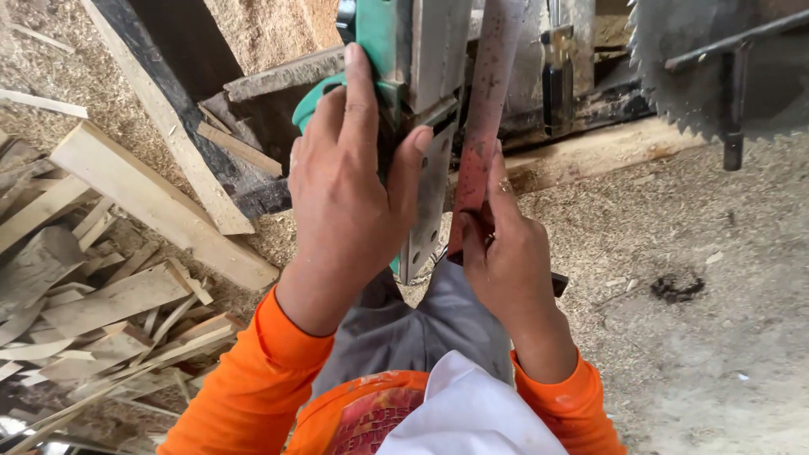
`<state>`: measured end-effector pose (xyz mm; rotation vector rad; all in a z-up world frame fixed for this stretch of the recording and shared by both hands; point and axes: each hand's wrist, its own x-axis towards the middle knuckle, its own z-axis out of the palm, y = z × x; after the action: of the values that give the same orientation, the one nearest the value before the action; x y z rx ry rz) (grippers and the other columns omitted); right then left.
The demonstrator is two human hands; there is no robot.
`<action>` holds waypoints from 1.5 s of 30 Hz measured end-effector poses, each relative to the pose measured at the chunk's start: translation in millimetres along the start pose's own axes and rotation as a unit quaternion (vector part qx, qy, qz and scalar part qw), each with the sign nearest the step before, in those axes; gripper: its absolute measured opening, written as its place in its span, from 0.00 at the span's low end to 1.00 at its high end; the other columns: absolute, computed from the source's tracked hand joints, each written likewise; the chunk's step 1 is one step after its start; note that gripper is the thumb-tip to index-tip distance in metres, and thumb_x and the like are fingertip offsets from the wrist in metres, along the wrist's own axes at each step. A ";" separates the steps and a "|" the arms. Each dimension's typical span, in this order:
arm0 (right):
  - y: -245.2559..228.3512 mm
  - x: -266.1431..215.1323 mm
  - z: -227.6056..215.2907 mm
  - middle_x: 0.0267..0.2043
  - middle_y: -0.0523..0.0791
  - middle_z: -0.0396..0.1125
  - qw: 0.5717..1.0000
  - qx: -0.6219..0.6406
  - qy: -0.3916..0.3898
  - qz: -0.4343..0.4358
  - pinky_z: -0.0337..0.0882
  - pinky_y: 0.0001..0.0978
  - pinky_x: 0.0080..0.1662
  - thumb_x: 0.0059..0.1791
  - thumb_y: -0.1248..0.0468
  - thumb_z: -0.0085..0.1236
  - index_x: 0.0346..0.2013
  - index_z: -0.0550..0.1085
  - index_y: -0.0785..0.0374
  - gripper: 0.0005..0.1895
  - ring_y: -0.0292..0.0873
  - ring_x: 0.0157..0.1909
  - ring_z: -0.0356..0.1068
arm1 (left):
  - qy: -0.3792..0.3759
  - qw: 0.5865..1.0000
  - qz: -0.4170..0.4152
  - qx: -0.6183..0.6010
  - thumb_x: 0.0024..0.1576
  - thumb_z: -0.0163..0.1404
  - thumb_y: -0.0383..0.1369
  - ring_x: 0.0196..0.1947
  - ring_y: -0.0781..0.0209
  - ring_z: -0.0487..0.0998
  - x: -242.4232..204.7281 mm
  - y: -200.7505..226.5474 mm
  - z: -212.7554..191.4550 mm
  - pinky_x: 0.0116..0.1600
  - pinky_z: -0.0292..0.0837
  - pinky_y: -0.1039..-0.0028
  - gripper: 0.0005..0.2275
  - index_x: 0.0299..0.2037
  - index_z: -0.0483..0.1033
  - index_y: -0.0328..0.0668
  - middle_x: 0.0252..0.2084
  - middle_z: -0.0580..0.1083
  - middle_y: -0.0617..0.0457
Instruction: Adjusting and measuring a handheld power planer using a ruler and screwdriver in a workshop setting.
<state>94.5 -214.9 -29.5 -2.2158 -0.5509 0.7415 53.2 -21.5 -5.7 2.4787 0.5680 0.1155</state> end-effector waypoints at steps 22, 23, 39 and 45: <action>-14.1 -8.3 24.4 0.32 0.55 0.74 0.997 0.047 0.020 0.050 0.74 0.44 0.33 0.49 0.72 0.54 0.56 0.69 0.71 0.20 0.57 0.32 0.77 | 0.057 0.998 0.011 -0.036 0.71 0.55 0.41 0.42 0.49 0.75 -3.4 -6.8 8.1 0.48 0.71 0.65 0.28 0.70 0.58 0.25 0.46 0.71 0.42; -14.5 -8.5 24.2 0.31 0.55 0.74 0.998 0.043 0.020 0.047 0.74 0.44 0.33 0.49 0.72 0.54 0.58 0.68 0.71 0.22 0.57 0.32 0.77 | 0.052 0.998 0.006 -0.042 0.70 0.56 0.40 0.41 0.48 0.75 -2.9 -5.9 7.9 0.47 0.70 0.64 0.29 0.72 0.59 0.25 0.45 0.72 0.41; -2.3 -11.0 19.8 0.30 0.55 0.73 0.999 0.032 0.019 0.010 0.70 0.47 0.32 0.49 0.72 0.56 0.74 0.54 0.70 0.39 0.59 0.30 0.74 | 0.037 0.998 0.047 -0.036 0.69 0.55 0.36 0.40 0.48 0.77 -1.7 -5.8 9.0 0.46 0.72 0.63 0.28 0.70 0.56 0.23 0.43 0.72 0.41; 21.1 -1.7 4.9 0.39 0.53 0.73 0.973 0.137 0.181 -0.034 0.79 0.34 0.41 0.59 0.72 0.52 0.49 0.65 0.68 0.06 0.46 0.41 0.79 | 0.056 0.994 0.090 -0.001 0.69 0.54 0.36 0.40 0.46 0.76 -0.7 -9.3 8.4 0.45 0.70 0.60 0.28 0.70 0.56 0.23 0.43 0.72 0.40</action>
<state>93.4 -227.0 -47.5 -1.9967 -0.3176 0.3388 50.8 -19.4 -17.8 2.5299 0.3879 0.3267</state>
